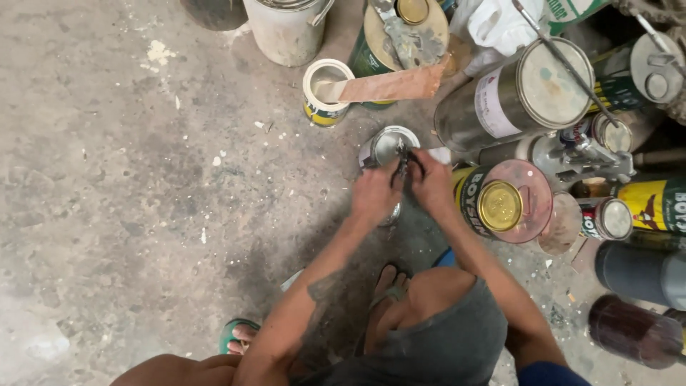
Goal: Applying putty to fill small holes and imperfections on a wooden chair frame using a putty knife and fingers.
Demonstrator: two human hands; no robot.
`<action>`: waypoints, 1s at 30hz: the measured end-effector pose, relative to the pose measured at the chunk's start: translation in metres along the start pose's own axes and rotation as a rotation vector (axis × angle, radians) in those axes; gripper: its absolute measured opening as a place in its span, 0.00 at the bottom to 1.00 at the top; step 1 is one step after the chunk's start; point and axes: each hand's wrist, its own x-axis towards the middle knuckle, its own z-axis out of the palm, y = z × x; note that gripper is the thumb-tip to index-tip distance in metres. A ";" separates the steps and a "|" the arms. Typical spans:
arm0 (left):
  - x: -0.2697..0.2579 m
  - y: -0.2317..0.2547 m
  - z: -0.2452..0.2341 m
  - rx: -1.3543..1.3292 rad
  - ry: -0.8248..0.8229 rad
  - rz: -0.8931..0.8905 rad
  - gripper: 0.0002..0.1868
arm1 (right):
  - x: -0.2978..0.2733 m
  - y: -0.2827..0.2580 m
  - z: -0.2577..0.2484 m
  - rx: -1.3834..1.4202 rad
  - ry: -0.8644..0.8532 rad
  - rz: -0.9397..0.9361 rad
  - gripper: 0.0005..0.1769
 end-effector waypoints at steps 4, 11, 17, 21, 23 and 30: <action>0.003 -0.001 0.018 -0.041 0.077 0.063 0.18 | -0.021 -0.015 0.003 -0.058 0.089 -0.062 0.11; 0.044 -0.039 0.054 -0.045 0.080 0.093 0.22 | -0.041 -0.020 0.009 -0.071 0.097 -0.129 0.23; 0.043 -0.047 0.016 -0.663 0.050 -0.256 0.16 | -0.045 -0.012 -0.033 -0.265 0.335 -0.204 0.10; 0.011 -0.024 -0.014 -1.072 0.015 -0.572 0.26 | -0.062 -0.010 -0.049 -0.105 0.381 -0.187 0.08; 0.018 -0.043 0.015 -1.168 0.010 -0.594 0.24 | -0.055 -0.001 -0.032 -0.024 0.341 -0.160 0.07; 0.039 -0.059 -0.017 -0.982 -0.082 -0.524 0.27 | 0.017 -0.001 -0.017 0.181 0.019 0.267 0.20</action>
